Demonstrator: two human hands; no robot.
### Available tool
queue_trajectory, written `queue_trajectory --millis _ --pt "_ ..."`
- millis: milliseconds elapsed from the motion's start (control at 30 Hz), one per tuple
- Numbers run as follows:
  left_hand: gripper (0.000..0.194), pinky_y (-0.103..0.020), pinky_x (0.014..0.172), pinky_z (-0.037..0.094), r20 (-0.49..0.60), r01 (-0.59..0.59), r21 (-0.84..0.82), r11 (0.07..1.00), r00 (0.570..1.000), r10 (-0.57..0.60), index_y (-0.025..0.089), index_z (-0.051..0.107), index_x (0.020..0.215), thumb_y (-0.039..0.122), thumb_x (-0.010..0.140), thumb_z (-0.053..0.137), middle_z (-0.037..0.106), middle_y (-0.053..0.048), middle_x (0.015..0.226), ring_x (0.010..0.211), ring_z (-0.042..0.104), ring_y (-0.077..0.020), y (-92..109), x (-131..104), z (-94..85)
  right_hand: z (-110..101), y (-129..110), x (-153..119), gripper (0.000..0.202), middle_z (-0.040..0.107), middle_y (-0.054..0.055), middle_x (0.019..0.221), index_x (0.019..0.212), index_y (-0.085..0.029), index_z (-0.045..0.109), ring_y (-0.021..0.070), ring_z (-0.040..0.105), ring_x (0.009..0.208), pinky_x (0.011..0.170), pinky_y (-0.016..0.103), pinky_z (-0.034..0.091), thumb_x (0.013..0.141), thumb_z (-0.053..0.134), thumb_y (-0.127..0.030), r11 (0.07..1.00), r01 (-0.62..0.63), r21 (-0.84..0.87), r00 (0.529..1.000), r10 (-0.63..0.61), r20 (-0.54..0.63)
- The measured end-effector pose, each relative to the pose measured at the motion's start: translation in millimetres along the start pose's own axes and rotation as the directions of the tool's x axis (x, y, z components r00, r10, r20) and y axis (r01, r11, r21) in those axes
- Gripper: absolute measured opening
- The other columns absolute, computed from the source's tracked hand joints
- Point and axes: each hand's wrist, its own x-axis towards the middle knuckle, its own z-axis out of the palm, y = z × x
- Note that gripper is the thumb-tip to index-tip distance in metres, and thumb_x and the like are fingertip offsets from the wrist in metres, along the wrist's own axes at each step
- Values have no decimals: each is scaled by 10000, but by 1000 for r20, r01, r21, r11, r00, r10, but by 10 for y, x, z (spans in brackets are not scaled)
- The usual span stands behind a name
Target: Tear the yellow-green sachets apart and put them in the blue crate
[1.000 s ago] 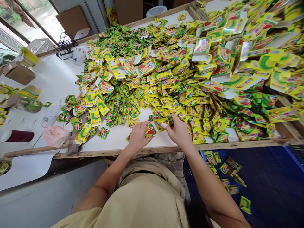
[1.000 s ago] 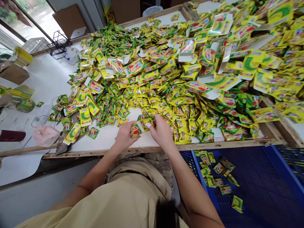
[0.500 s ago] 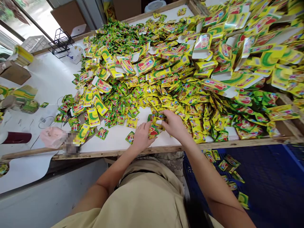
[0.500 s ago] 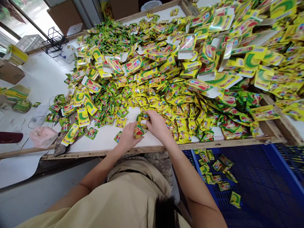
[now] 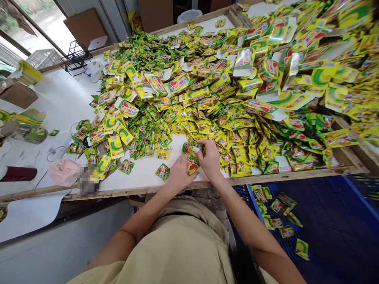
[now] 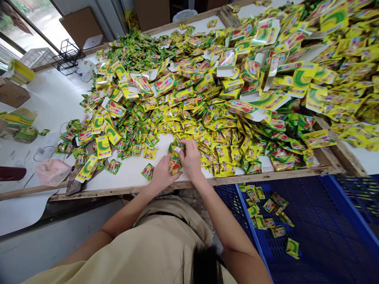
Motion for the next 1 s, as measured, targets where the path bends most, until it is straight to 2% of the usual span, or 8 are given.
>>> queue_trajectory --millis 100,200,300,367,500,600,767,1000 --pt "651 -433 875 474 -30 45 -9 999 998 -46 164 375 1263 362 725 683 559 -137 1138 1061 563 -302 16 -28 39 41 16 -28 242 591 120 994 1056 -187 544 266 559 966 867 435 463 880 497 -347 998 -62 3 998 61 28" --pt "642 -433 882 474 -53 91 -23 996 994 -92 181 383 1252 344 713 691 563 -129 1144 1073 565 -301 -11 -21 38 -42 46 -36 316 585 144 1124 1175 -182 521 269 538 1084 946 465 437 885 445 -281 995 -74 60 980 61 192" --pt "667 -433 910 466 -50 98 -50 994 994 -101 196 375 1260 331 697 705 558 -120 1164 1108 555 -296 -80 6 14 -197 130 -23 501 555 114 1276 1325 -213 453 253 507 1194 986 452 436 825 464 -195 972 -77 223 902 -27 431" --pt "681 -430 923 462 -28 80 -68 995 996 -82 191 367 1267 333 694 707 554 -120 1179 1126 547 -293 -124 25 -3 -272 205 -4 595 564 84 1288 1356 -230 442 236 556 1140 938 418 484 768 478 -142 947 -139 290 859 -31 511" --pt "698 -426 923 462 31 28 -67 997 999 -26 172 359 1278 347 697 704 549 -126 1187 1119 548 -293 -161 55 -31 -252 307 17 520 661 61 1082 1246 -224 558 180 637 774 721 378 566 736 499 -144 918 -295 267 877 148 457" --pt "690 -431 915 463 46 26 -65 998 999 -23 173 361 1276 347 701 701 548 -129 1184 1109 551 -295 -154 64 -35 -161 288 -14 416 668 59 997 1153 -217 598 178 625 732 637 355 566 751 500 -178 895 -337 291 902 218 373" --pt "692 -428 912 462 -40 121 -69 990 991 -124 197 364 1269 329 691 721 551 -119 1180 1111 555 -293 -131 50 5 -99 205 -93 250 647 37 858 986 -203 582 162 577 657 616 314 496 738 564 -217 940 -281 193 930 217 297" --pt "719 -444 948 445 -94 134 -120 984 985 -146 203 365 1284 382 693 733 529 -129 1214 1165 519 -297 -118 31 61 -244 218 -9 172 494 -23 670 757 -212 515 134 452 609 552 252 392 706 632 -327 971 -203 129 890 128 438"
